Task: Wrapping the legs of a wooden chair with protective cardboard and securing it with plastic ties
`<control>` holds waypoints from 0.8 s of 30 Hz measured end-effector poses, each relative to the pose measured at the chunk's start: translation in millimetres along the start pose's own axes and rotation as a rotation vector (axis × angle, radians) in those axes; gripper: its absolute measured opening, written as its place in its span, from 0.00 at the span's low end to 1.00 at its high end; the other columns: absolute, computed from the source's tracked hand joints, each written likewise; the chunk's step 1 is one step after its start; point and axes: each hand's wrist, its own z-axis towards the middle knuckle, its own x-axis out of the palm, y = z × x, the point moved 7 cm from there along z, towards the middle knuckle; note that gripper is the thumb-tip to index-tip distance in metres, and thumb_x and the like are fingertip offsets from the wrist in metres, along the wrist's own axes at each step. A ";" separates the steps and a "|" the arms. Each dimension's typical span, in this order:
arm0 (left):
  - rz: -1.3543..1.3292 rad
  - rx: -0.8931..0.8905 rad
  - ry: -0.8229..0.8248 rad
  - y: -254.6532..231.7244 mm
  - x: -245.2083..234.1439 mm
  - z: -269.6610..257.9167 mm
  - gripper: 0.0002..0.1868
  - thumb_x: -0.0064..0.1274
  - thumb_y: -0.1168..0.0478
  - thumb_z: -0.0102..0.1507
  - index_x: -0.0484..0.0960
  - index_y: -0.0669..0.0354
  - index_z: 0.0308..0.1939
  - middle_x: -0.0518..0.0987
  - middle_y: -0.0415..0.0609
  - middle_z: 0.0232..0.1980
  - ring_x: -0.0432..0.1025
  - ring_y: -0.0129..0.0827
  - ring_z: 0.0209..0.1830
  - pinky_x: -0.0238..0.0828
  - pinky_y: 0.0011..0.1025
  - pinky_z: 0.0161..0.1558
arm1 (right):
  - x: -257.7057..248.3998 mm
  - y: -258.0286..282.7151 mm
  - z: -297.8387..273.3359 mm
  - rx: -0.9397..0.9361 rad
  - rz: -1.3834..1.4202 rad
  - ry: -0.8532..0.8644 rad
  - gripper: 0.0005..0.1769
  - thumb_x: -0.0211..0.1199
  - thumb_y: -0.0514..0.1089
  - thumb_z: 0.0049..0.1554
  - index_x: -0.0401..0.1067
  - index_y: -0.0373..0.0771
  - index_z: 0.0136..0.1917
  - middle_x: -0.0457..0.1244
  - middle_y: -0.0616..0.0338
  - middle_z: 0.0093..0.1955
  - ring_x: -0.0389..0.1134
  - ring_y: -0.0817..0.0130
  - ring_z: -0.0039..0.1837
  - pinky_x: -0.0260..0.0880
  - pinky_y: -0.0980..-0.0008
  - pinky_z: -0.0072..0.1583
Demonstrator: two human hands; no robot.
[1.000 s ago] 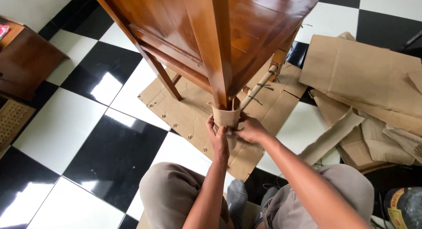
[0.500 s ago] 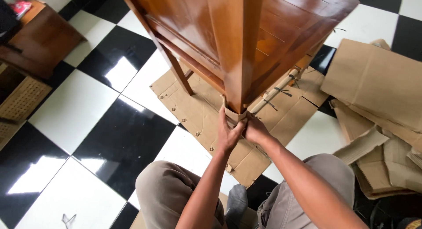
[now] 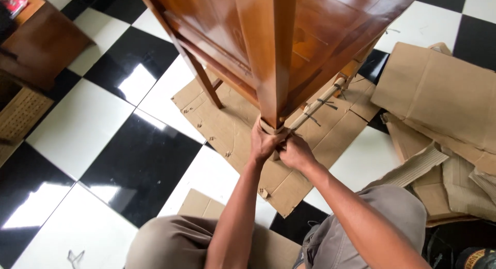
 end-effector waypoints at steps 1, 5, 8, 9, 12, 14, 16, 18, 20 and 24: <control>-0.003 0.005 0.006 5.3 -1.6 -1.1 0.30 0.75 0.62 0.41 0.77 0.52 0.44 0.82 0.48 0.43 0.74 0.32 0.47 0.70 0.39 0.50 | -1.3 3.8 -4.1 0.001 -0.003 -0.008 0.20 0.61 0.45 0.49 0.79 0.30 0.50 0.72 0.42 0.49 0.73 0.43 0.58 0.73 0.44 0.60; -0.016 -0.011 0.003 3.5 -1.4 0.2 0.29 0.76 0.63 0.41 0.79 0.51 0.44 0.83 0.46 0.43 0.76 0.31 0.47 0.73 0.36 0.50 | -22.8 29.5 -13.8 -0.095 0.012 -0.178 0.13 0.63 0.40 0.48 0.77 0.28 0.43 0.71 0.39 0.42 0.74 0.40 0.52 0.74 0.42 0.54; -0.075 -0.028 0.027 9.2 -7.2 -9.3 0.30 0.77 0.66 0.41 0.80 0.55 0.46 0.84 0.50 0.45 0.75 0.33 0.47 0.73 0.37 0.52 | -27.5 40.9 -25.7 -0.100 0.054 -0.187 0.12 0.64 0.38 0.48 0.77 0.28 0.44 0.71 0.38 0.43 0.73 0.36 0.51 0.73 0.40 0.54; -0.113 -0.032 0.058 10.2 -5.1 -1.5 0.32 0.78 0.67 0.41 0.81 0.57 0.47 0.84 0.53 0.46 0.76 0.37 0.47 0.73 0.38 0.54 | -34.7 42.4 -20.5 -0.073 0.074 -0.170 0.13 0.64 0.38 0.48 0.77 0.29 0.47 0.72 0.37 0.44 0.73 0.35 0.52 0.73 0.37 0.54; -0.054 -0.065 0.007 28.3 -8.3 -1.6 0.30 0.78 0.64 0.42 0.80 0.59 0.45 0.85 0.54 0.45 0.78 0.36 0.46 0.74 0.41 0.51 | -33.0 42.7 -23.0 0.052 0.102 -0.166 0.12 0.65 0.43 0.48 0.79 0.35 0.45 0.73 0.47 0.42 0.75 0.45 0.51 0.76 0.45 0.53; -0.043 -0.068 0.021 38.7 -11.9 -3.7 0.29 0.78 0.65 0.42 0.82 0.58 0.45 0.86 0.54 0.43 0.79 0.37 0.45 0.76 0.40 0.49 | -13.8 21.5 -25.7 0.096 0.187 -0.141 0.13 0.66 0.43 0.49 0.78 0.35 0.47 0.73 0.46 0.43 0.75 0.45 0.52 0.76 0.44 0.53; -0.033 -0.054 0.046 42.4 -10.5 2.4 0.27 0.78 0.66 0.42 0.84 0.57 0.44 0.86 0.53 0.42 0.80 0.38 0.43 0.77 0.39 0.48 | -12.1 9.1 -25.8 0.132 0.273 -0.137 0.15 0.66 0.44 0.51 0.77 0.35 0.50 0.73 0.44 0.44 0.76 0.45 0.53 0.76 0.43 0.54; 0.003 -0.113 0.012 49.0 -17.6 -3.2 0.27 0.78 0.64 0.44 0.85 0.56 0.46 0.87 0.53 0.42 0.80 0.38 0.42 0.78 0.40 0.47 | -11.6 13.1 -38.3 0.102 0.223 -0.058 0.17 0.64 0.44 0.55 0.74 0.35 0.56 0.74 0.45 0.48 0.75 0.44 0.54 0.75 0.42 0.55; 0.015 -0.069 0.007 45.1 -19.6 -5.1 0.27 0.76 0.67 0.42 0.86 0.59 0.45 0.87 0.55 0.42 0.79 0.36 0.42 0.77 0.42 0.48 | -6.3 2.3 -51.1 0.101 0.100 -0.030 0.20 0.63 0.46 0.57 0.72 0.39 0.62 0.72 0.44 0.55 0.73 0.42 0.58 0.73 0.43 0.58; -0.012 0.075 -0.024 45.3 -26.6 -10.0 0.31 0.72 0.72 0.38 0.86 0.62 0.47 0.85 0.59 0.44 0.79 0.38 0.47 0.75 0.41 0.54 | 22.3 -42.0 -83.7 0.279 -0.095 0.207 0.28 0.56 0.53 0.63 0.67 0.41 0.72 0.66 0.45 0.68 0.67 0.45 0.69 0.68 0.46 0.67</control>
